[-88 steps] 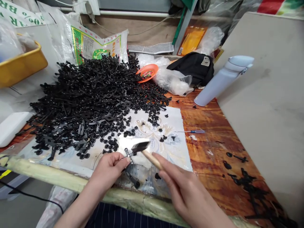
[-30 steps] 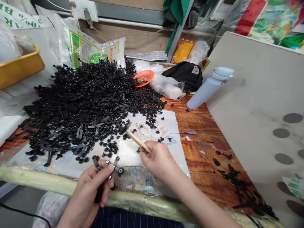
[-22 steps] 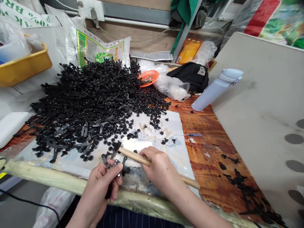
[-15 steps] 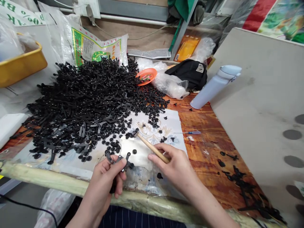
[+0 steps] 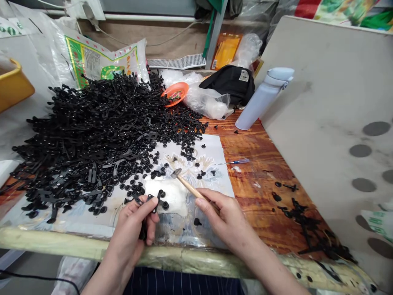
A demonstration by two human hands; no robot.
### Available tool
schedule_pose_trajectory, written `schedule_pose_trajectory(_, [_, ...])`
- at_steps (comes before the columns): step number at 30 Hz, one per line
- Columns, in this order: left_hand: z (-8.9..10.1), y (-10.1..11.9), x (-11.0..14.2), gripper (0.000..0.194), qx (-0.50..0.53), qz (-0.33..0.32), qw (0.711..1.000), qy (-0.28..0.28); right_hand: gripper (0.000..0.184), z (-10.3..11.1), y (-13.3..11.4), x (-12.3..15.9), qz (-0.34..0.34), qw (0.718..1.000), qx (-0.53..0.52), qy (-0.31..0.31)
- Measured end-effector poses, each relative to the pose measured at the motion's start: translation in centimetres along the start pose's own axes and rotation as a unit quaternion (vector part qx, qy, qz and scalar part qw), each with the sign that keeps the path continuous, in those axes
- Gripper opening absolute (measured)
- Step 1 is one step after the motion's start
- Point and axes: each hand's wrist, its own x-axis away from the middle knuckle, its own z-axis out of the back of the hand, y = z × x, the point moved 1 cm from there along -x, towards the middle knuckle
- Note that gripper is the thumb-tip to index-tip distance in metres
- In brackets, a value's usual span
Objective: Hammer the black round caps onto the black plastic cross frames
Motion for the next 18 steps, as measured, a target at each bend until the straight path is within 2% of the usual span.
schedule_pose_trajectory(18, [0.18, -0.28, -0.08, 0.033, -0.005, -0.028, 1.0, -0.001, 0.022, 0.08, -0.23, -0.04, 0.013, 0.999, 0.028, 0.014])
